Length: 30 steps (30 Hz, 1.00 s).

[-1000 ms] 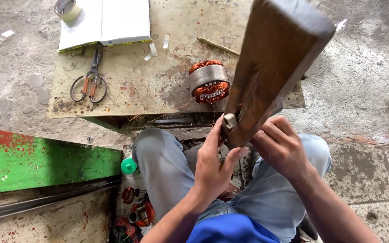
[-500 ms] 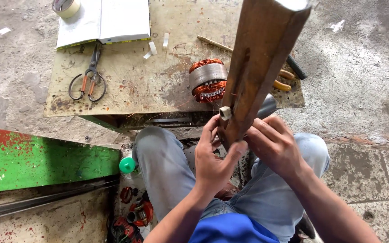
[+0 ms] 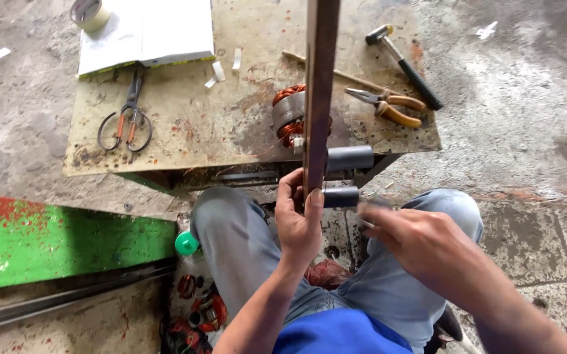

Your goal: Seating copper wire windings into an electric motor stator using a wooden guide and pliers.

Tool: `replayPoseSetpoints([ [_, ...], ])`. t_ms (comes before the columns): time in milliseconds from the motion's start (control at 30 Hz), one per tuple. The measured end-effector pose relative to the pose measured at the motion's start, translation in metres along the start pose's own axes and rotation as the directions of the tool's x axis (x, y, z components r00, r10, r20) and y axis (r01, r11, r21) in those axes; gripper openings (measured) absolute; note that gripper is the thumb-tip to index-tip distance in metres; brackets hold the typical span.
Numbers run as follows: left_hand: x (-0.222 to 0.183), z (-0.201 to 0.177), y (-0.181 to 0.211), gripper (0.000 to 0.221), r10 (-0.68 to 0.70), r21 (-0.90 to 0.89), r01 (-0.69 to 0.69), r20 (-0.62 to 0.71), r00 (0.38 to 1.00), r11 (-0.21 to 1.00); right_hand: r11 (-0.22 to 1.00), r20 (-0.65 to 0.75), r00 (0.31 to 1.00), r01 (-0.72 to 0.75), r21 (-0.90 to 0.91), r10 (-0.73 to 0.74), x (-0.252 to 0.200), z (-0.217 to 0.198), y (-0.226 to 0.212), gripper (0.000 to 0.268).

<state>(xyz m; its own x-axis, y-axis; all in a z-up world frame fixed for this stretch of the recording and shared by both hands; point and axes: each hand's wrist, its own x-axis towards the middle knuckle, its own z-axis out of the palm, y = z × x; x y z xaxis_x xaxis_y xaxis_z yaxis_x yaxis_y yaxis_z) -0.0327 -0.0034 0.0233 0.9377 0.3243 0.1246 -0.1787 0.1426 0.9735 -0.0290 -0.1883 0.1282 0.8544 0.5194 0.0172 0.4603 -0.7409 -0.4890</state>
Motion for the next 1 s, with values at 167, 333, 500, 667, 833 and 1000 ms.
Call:
replayPoseSetpoints([
  [167, -0.001, -0.004, 0.008, 0.063, -0.197, -0.042, 0.201, 0.092, 0.976, 0.979, 0.77, -0.12, 0.766, 0.638, 0.028, -0.631, 0.03, -0.042, -0.014, 0.017],
  [333, -0.008, -0.009, 0.022, 0.046, -0.224, -0.112, 0.248, 0.189, 0.956, 0.962, 0.865, -0.386, 0.775, 0.425, -0.265, -0.499, 0.075, -0.001, 0.052, 0.024],
  [500, 0.013, -0.017, 0.039, 0.038, -0.197, -0.176, 0.234, 0.206, 0.959, 0.956, 0.912, 0.372, 0.841, -0.409, -0.038, 0.393, 0.031, 0.052, 0.01, 0.046],
  [667, 0.016, -0.02, 0.045, 0.051, -0.248, -0.051, 0.272, 0.28, 0.927, 0.961, 0.832, -0.441, 0.707, 0.493, -0.253, -0.553, 0.037, -0.002, 0.059, 0.017],
  [833, 0.01, -0.022, 0.043, 0.046, -0.295, -0.147, 0.36, 0.338, 0.894, 0.921, 0.816, -0.104, 0.813, 0.578, 0.024, -0.573, 0.025, 0.064, 0.033, 0.03],
  [1000, 0.016, -0.029, 0.039, 0.06, -0.359, 0.075, 0.352, 0.212, 0.909, 0.933, 0.897, -0.364, 0.828, 0.44, -0.052, -0.427, 0.051, 0.064, 0.068, 0.019],
])
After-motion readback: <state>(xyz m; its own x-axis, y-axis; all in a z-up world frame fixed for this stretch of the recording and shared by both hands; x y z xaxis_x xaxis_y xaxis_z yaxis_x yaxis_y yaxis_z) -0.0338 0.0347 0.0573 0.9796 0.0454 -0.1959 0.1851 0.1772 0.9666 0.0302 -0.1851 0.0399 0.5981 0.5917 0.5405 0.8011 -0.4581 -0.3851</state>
